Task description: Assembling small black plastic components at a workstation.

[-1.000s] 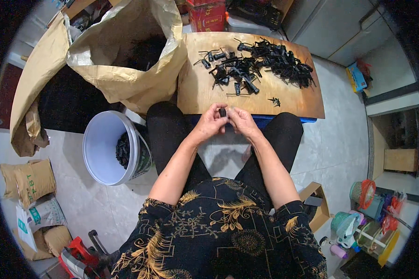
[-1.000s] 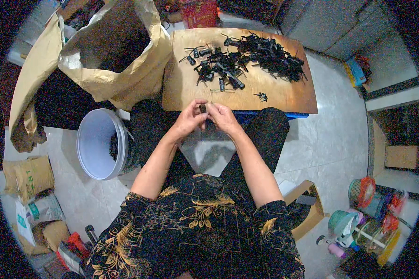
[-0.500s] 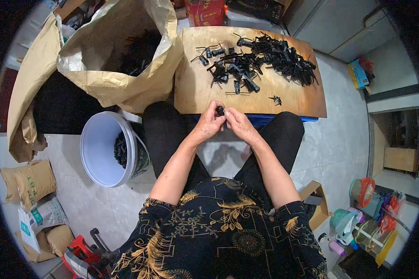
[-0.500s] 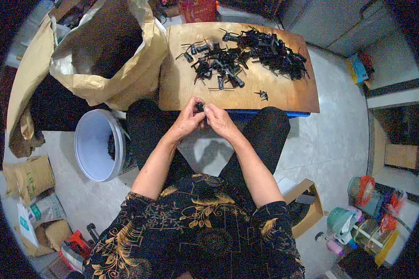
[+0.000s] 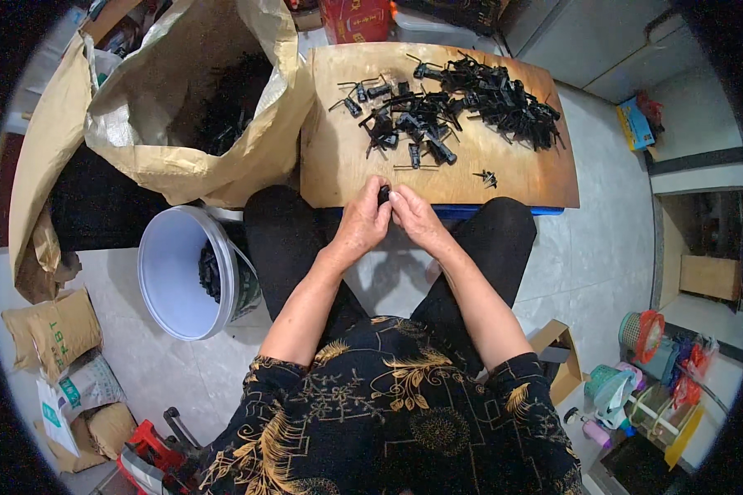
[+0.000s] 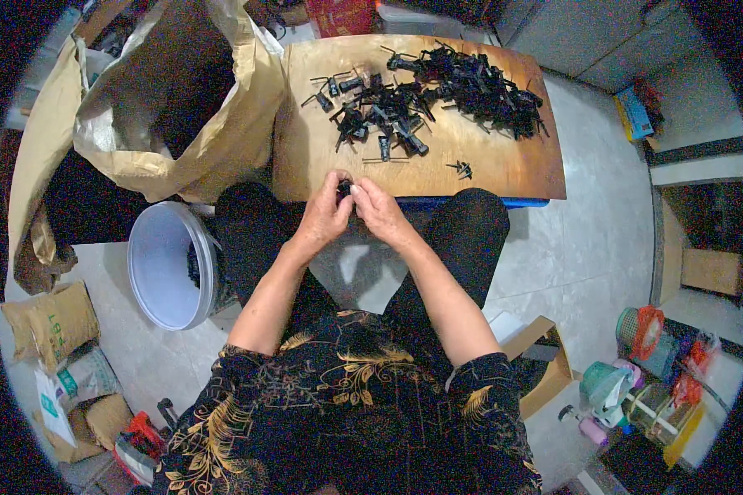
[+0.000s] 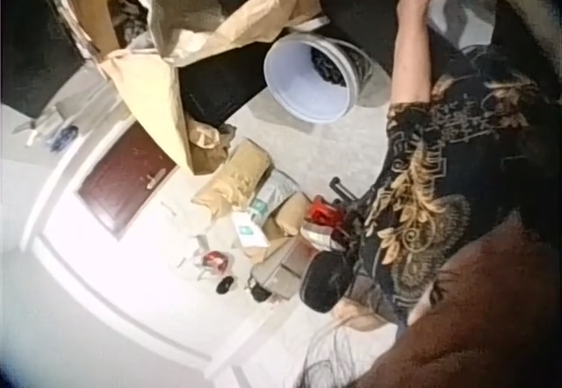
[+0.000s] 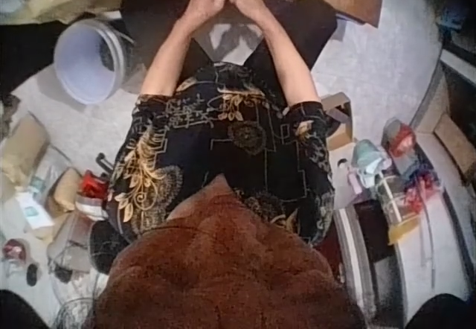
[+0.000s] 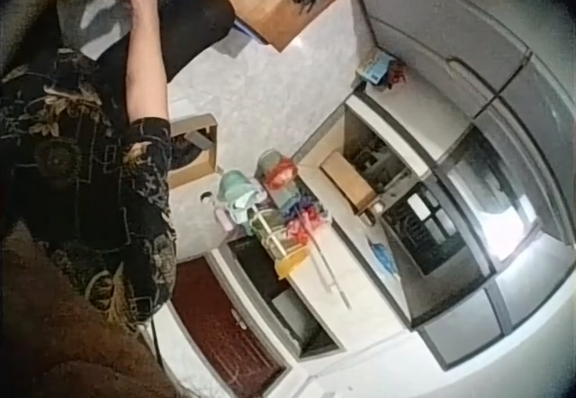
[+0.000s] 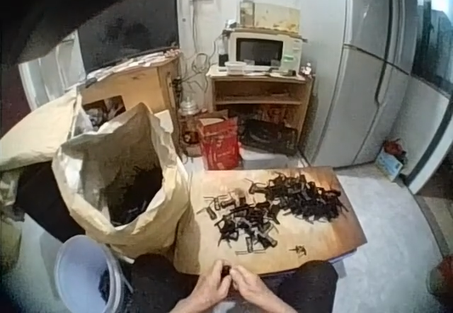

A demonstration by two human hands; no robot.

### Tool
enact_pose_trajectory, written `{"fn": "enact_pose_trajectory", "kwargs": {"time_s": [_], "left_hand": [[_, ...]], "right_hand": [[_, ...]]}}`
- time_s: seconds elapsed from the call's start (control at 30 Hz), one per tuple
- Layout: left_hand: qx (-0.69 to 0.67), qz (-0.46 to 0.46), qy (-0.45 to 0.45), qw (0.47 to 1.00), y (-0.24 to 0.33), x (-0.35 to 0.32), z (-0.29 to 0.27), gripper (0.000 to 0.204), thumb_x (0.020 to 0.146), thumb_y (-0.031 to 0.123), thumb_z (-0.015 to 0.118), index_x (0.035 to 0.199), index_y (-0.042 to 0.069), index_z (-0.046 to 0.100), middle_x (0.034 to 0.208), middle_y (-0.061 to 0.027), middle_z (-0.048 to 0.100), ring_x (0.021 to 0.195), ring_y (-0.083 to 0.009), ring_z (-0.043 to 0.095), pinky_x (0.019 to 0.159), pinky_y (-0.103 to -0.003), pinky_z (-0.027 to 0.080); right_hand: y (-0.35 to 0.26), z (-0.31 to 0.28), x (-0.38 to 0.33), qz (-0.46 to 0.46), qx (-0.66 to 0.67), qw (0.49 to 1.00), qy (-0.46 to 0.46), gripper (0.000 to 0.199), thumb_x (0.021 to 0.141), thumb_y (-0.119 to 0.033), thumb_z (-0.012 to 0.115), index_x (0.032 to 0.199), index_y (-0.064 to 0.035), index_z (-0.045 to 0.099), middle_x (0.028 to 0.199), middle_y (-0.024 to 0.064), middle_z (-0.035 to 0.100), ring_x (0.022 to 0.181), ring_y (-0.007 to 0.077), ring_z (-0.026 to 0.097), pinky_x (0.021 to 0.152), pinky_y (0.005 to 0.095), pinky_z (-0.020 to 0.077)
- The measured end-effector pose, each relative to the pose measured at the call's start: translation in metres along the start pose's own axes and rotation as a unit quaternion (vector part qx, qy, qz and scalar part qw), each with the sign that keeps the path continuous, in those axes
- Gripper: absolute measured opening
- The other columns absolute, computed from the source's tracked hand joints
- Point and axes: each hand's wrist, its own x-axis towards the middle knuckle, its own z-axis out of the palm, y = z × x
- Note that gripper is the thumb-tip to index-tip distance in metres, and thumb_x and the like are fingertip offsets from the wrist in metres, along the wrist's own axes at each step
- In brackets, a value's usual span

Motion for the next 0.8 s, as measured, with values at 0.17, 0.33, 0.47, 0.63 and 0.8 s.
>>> {"fn": "enact_pose_trajectory", "kwargs": {"time_s": [0.17,0.33,0.47,0.63,0.8], "left_hand": [[0.124,0.024,0.176,0.976,0.047,-0.028,-0.080,0.027,0.077,0.009,0.056,0.103,0.004,0.049,0.087,-0.0167,0.056,0.072,-0.0277,0.058,0.065,-0.034,0.046],[0.225,-0.057,0.298,0.926,-0.014,-0.094,-0.198,0.027,0.083,0.005,0.051,0.110,0.003,0.047,0.091,-0.0098,0.057,0.079,-0.0141,0.054,0.073,-0.027,0.044],[0.463,-0.203,0.230,0.832,-0.067,-0.154,-0.262,0.038,0.082,0.013,0.054,0.117,0.002,0.044,0.108,-0.0198,0.053,0.096,-0.0334,0.053,0.082,-0.037,0.043],[0.281,-0.055,0.329,0.900,0.009,-0.115,-0.210,0.042,0.077,0.008,0.059,0.116,0.001,0.046,0.101,-0.0140,0.054,0.088,-0.0226,0.053,0.074,-0.030,0.043],[-0.263,-0.120,-0.017,0.957,0.050,-0.050,-0.094,0.075,0.074,0.006,0.066,0.133,0.000,0.019,0.119,-0.0169,0.041,0.077,-0.0119,0.057,0.062,-0.022,0.047]], "right_hand": [[0.013,-0.030,0.015,0.000,-0.187,0.955,0.230,0.031,0.087,-0.024,0.050,0.110,-0.0044,0.043,0.073,0.0091,0.056,0.065,0.0175,0.054,0.057,0.0330,0.0419],[0.021,-0.037,0.032,-0.019,-0.371,0.880,0.296,0.028,0.081,-0.017,0.050,0.106,-0.0053,0.046,0.080,0.0208,0.059,0.078,0.0382,0.058,0.066,0.0464,0.0436],[0.011,-0.034,0.036,0.027,-0.429,0.858,0.280,0.018,0.078,-0.017,0.051,0.089,-0.0033,0.051,0.079,0.0229,0.057,0.078,0.0412,0.054,0.066,0.0490,0.0412],[0.002,-0.025,0.026,-0.107,-0.273,0.926,0.237,0.011,0.082,-0.012,0.052,0.085,-0.0016,0.051,0.068,0.0100,0.055,0.063,0.0234,0.054,0.056,0.0358,0.0418],[-0.047,0.003,-0.007,0.000,-0.025,0.999,0.046,0.012,0.087,-0.017,0.051,0.089,-0.0051,0.051,0.062,-0.0037,0.046,0.051,0.0037,0.041,0.045,0.0198,0.0326]]}}
